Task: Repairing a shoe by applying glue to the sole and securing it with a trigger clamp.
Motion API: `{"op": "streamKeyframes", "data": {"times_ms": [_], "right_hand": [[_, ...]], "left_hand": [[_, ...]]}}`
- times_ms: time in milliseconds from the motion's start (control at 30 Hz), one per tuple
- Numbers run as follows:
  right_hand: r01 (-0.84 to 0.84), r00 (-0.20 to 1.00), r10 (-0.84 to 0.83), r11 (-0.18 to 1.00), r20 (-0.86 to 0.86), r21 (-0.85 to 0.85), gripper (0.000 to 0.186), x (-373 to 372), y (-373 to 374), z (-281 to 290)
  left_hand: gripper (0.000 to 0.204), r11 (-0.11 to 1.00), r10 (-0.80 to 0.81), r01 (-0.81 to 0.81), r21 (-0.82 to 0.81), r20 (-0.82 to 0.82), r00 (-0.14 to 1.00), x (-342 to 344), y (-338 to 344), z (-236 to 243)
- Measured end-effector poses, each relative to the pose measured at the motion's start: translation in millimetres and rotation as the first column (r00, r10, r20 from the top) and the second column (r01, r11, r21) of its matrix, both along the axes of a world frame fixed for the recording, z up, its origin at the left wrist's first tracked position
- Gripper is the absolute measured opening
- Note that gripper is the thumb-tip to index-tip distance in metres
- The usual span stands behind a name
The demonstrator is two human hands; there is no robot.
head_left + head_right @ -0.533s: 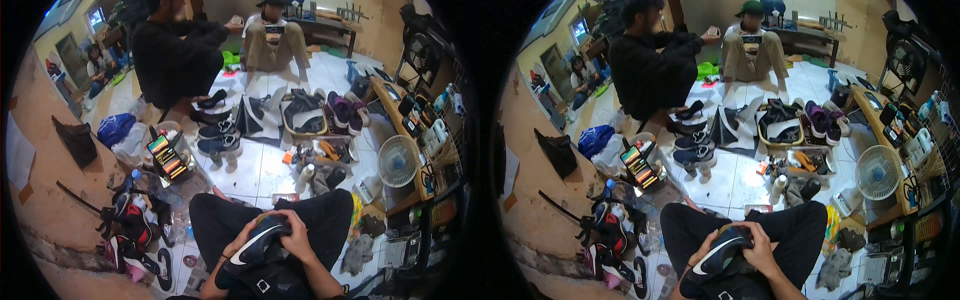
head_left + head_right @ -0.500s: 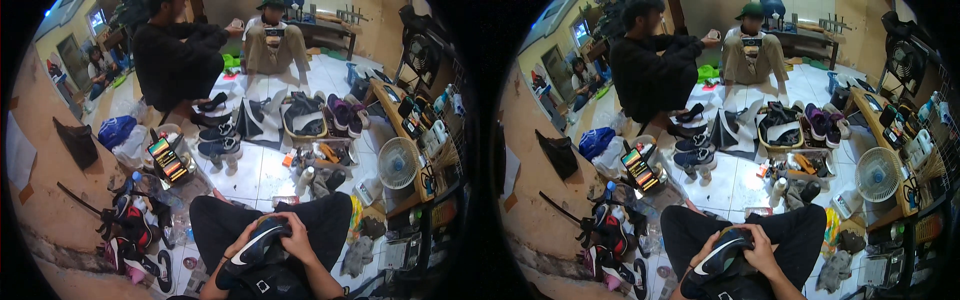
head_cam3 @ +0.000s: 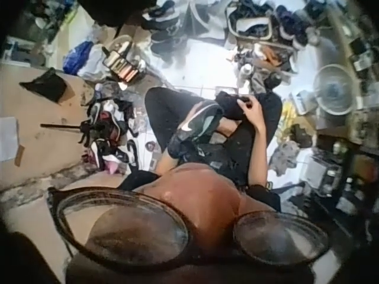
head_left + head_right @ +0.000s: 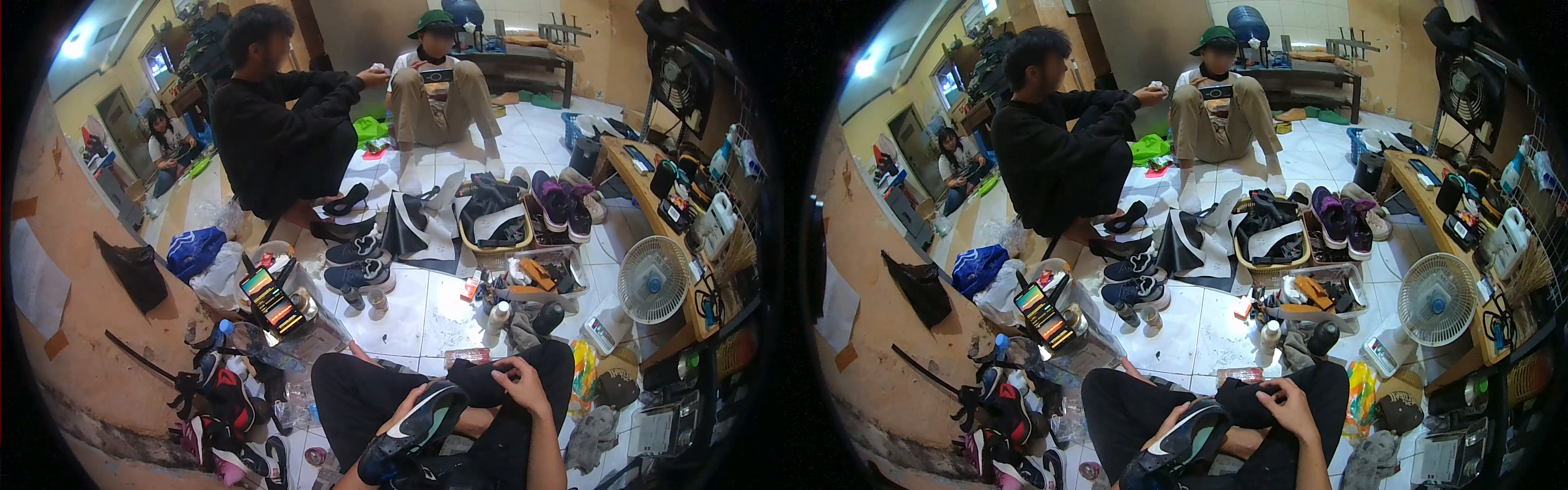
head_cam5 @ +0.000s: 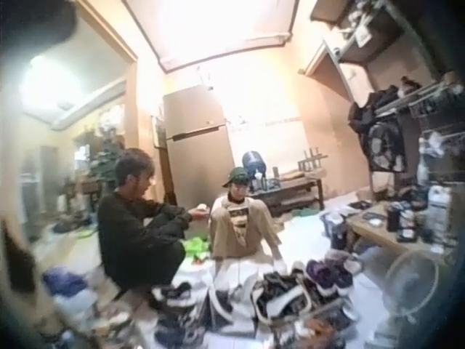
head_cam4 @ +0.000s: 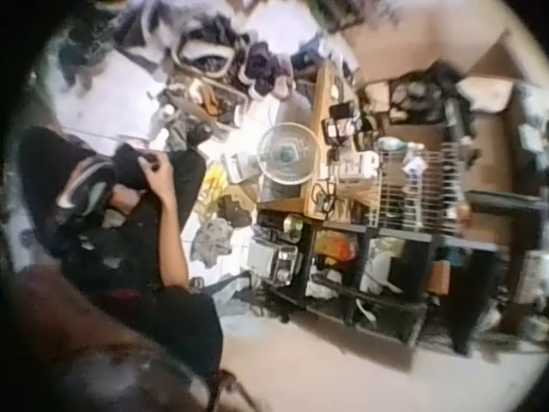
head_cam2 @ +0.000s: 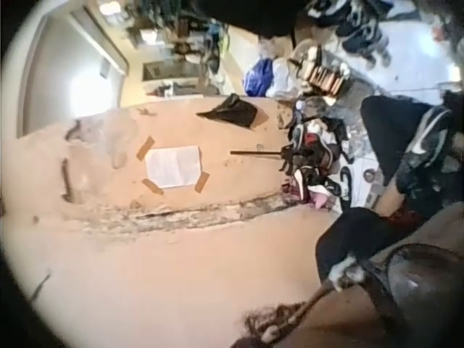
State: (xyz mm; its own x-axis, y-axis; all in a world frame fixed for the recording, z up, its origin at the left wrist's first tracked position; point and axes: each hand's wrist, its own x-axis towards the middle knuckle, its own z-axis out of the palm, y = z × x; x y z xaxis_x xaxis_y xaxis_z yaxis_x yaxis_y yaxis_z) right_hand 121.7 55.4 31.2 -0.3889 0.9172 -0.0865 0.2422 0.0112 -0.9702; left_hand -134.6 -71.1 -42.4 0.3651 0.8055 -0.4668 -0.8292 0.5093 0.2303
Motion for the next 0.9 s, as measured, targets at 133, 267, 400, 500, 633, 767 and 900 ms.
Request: {"op": "streamKeyframes", "data": {"times_ms": [133,267,400,500,633,767,900], "right_hand": [[0.048,0.998,-0.049,0.998,0.033,0.048,0.021,-2,4,-14],[0.005,0.999,-0.007,0.999,0.045,0.054,0.021,0,8,-11],[-0.007,0.997,0.003,0.999,0.073,0.046,0.02,-2,8,-9],[-0.012,0.997,0.007,0.998,0.077,0.065,0.02,-3,8,-9],[-0.016,0.999,0.013,0.996,0.038,0.086,0.023,-4,8,-18],[-0.034,0.994,0.026,0.997,0.11,0.069,0.024,-2,9,-18],[-0.035,0.994,0.029,0.998,0.108,0.056,0.024,-3,9,-16]], "left_hand": [[0.05,1.0,-0.013,0.013,0.0,-0.28,0.96,-5,-8,-41],[0.055,0.985,-0.013,0.06,0.164,-0.275,0.961,-14,-13,-58],[0.055,0.999,-0.033,0.033,0.016,-0.006,0.999,-16,-10,-58],[0.047,0.996,-0.072,0.072,-0.044,-0.006,0.997,-13,-9,-47],[0.049,0.986,-0.118,0.116,-0.123,-0.004,0.993,-11,-11,-41],[0.041,0.998,-0.034,0.007,-0.067,-0.404,0.914,-4,-14,-36],[0.045,0.958,-0.111,0.054,-0.28,-0.192,0.975,2,0,19]]}}
